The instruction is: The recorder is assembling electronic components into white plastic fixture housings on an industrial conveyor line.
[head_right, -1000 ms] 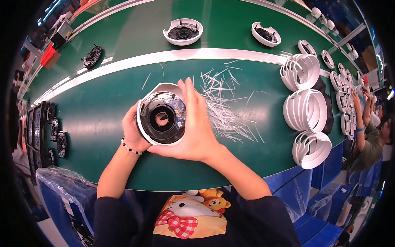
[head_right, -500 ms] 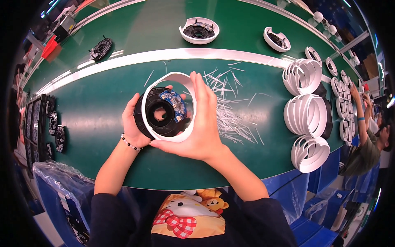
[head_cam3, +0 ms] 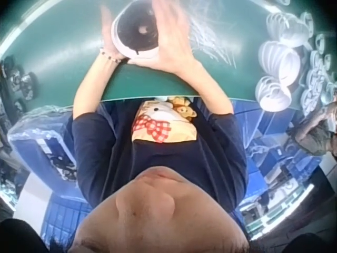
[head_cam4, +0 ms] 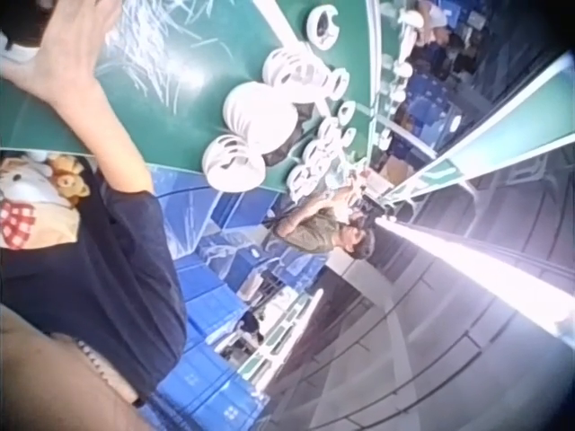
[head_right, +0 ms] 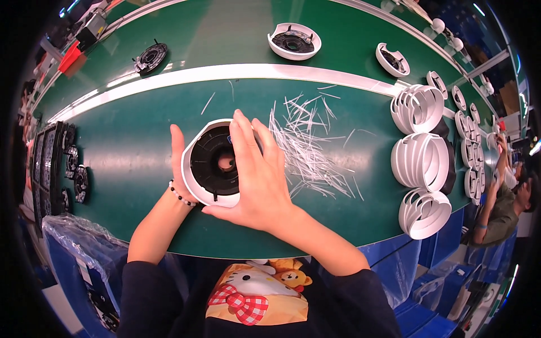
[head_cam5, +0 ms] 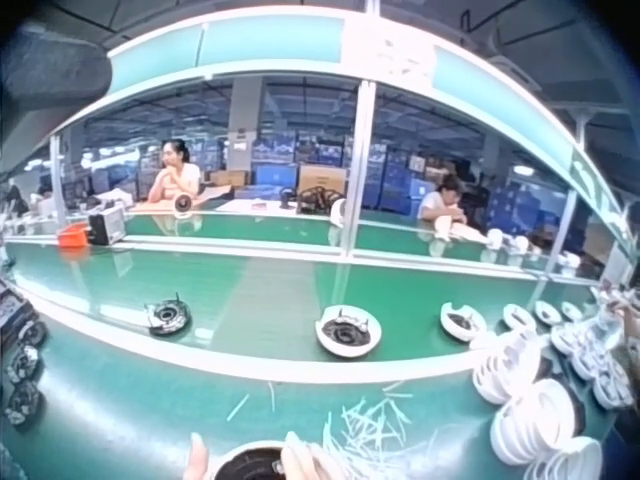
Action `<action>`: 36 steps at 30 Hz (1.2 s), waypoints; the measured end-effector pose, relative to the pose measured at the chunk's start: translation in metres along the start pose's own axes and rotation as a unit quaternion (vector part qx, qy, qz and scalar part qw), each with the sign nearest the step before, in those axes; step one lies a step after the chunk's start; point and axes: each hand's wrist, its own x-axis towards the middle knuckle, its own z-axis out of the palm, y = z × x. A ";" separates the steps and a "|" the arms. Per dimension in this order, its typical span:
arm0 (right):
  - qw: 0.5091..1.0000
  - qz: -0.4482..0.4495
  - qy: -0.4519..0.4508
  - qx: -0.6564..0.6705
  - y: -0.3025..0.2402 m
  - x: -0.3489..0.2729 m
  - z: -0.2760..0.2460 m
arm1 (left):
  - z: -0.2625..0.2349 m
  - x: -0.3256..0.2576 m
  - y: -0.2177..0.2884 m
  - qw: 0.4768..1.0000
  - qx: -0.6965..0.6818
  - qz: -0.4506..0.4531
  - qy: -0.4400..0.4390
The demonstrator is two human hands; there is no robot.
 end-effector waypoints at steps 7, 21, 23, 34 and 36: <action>0.995 0.051 0.078 0.025 0.006 0.005 0.013 | 0.005 -0.001 -0.007 0.976 0.184 0.104 0.056; 0.977 0.041 0.204 -0.034 0.044 -0.020 -0.051 | 0.015 0.096 0.059 0.950 0.161 0.154 0.220; 0.967 0.029 0.217 -0.130 0.049 -0.038 -0.103 | -0.012 0.115 0.102 0.929 0.187 0.200 0.248; 0.846 0.315 0.166 -0.398 0.052 -0.189 -0.207 | -0.104 0.197 0.214 0.841 0.343 0.253 0.335; 0.865 0.336 0.132 -0.348 0.062 -0.201 -0.187 | -0.091 0.194 0.206 0.786 0.428 0.259 0.364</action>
